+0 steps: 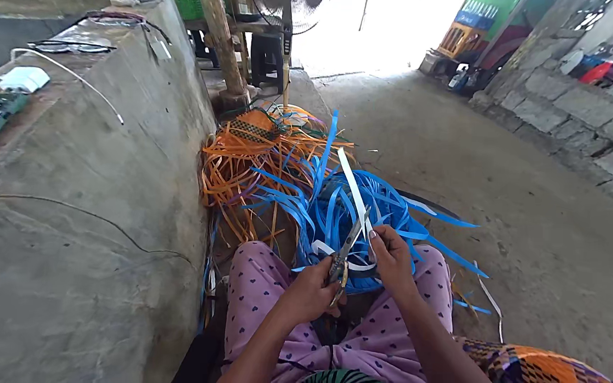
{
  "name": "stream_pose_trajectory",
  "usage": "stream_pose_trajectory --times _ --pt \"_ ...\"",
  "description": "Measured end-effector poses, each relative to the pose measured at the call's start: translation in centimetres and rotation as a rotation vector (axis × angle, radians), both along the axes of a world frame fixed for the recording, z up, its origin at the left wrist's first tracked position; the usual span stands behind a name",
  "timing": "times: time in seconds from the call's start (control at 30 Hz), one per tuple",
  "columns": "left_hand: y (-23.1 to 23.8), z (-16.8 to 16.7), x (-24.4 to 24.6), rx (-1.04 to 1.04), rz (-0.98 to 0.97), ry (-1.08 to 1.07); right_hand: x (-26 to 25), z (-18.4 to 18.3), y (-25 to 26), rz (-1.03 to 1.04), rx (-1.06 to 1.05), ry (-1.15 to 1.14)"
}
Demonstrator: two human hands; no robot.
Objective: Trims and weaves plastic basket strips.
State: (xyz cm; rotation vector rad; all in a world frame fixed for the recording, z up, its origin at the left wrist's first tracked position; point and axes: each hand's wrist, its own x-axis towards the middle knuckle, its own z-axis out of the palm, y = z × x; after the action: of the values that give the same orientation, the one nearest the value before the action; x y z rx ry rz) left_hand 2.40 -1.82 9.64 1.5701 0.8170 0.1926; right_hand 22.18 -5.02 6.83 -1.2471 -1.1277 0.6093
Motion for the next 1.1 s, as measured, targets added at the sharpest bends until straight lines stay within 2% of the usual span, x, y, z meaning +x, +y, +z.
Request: stream_pose_trajectory --times 0.17,0.37,0.47,0.57,0.67,0.73,0.87,1.1 --pt "0.3 -1.1 1.3 -0.281 -0.053 -0.017 0.8 -1.9 -1.2 -0.041 -0.208 0.22" --pt "0.3 -1.4 1.4 -0.384 -0.057 -0.1 0.8 -2.1 -1.7 -0.063 -0.261 0.356" --pt "0.8 -0.7 0.2 -0.286 0.002 -0.166 0.9 -1.8 -1.9 -0.064 -0.23 0.404" --pt "2.3 -0.4 -1.1 -0.094 0.263 -0.133 1.2 -1.2 -2.3 -0.05 -0.149 0.397" --pt "5.0 -3.2 -1.1 -0.006 0.593 -0.034 1.4 -0.6 -2.8 -0.055 -0.068 0.382" --pt "7.1 -6.1 -0.6 0.032 0.703 0.064 1.3 -0.3 -2.8 -0.041 -0.019 0.382" --pt "9.8 -10.7 1.2 0.162 0.674 0.232 0.6 -0.1 -2.9 0.019 0.049 0.342" --pt "9.5 -9.9 3.6 0.26 0.619 0.382 0.0 0.4 -3.5 0.063 0.139 0.26"
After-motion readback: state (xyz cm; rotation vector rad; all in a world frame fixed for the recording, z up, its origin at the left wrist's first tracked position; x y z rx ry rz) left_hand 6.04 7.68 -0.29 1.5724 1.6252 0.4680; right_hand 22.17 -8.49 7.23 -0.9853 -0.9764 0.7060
